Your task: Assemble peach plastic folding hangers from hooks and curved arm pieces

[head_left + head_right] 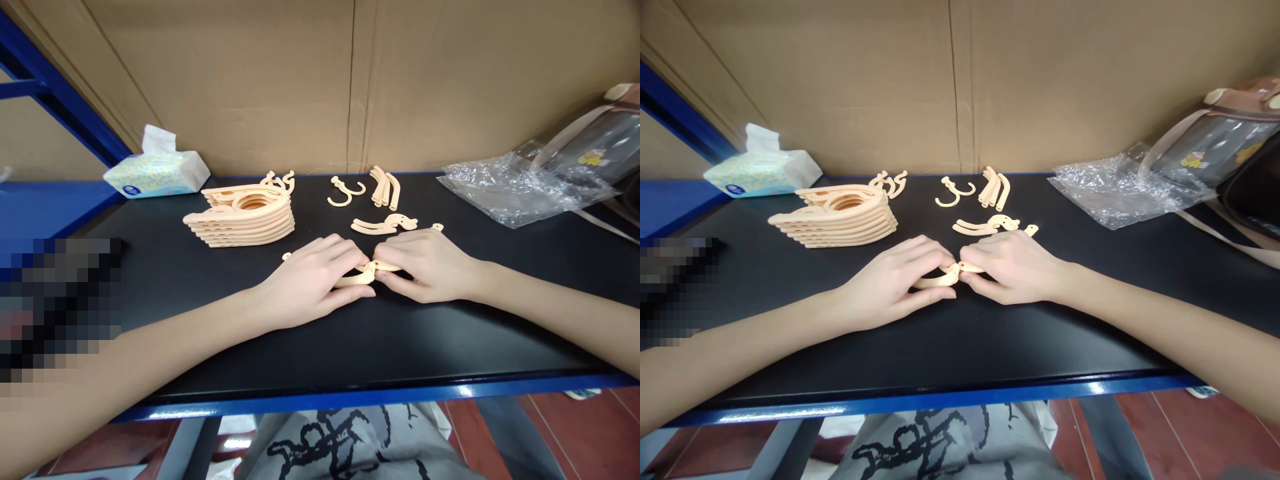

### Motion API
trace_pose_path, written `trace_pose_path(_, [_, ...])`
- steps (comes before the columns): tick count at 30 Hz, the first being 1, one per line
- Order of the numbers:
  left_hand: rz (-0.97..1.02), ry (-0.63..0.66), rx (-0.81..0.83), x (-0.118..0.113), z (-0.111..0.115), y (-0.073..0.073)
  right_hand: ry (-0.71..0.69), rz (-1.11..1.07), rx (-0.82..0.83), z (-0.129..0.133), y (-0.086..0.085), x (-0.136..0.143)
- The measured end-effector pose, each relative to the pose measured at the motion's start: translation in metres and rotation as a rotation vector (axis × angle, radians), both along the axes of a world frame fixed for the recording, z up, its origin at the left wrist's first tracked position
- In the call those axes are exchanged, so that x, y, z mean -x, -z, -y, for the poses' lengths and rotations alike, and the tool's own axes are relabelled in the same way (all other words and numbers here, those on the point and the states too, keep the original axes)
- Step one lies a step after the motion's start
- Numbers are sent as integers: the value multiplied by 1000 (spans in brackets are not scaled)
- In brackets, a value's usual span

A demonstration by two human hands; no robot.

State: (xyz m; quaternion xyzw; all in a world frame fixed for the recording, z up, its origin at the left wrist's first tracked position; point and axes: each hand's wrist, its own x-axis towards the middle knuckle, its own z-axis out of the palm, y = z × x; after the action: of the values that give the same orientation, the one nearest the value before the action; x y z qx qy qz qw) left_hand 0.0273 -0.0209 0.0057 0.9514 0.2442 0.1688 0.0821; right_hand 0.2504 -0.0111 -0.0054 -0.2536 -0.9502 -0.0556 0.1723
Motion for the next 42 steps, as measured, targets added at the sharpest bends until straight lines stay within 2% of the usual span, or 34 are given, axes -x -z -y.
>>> trace_pose_path(12, [-8,4,-16,1,-1,1,-11,47,120,-1,-1,-2])
trace_pose_path(18, [19,14,43,0,0,-1,11,60,159,2,-2,0])
trace_pose_path(26, [58,29,99,-2,0,-1,24,86,148,4,-3,1])
trace_pose_path(34, [25,36,92,-4,1,-1,-4,73,38,4,-1,2])
trace_pose_path(42, [-69,63,-16,-6,1,1,-11,99,-30,4,-1,1])
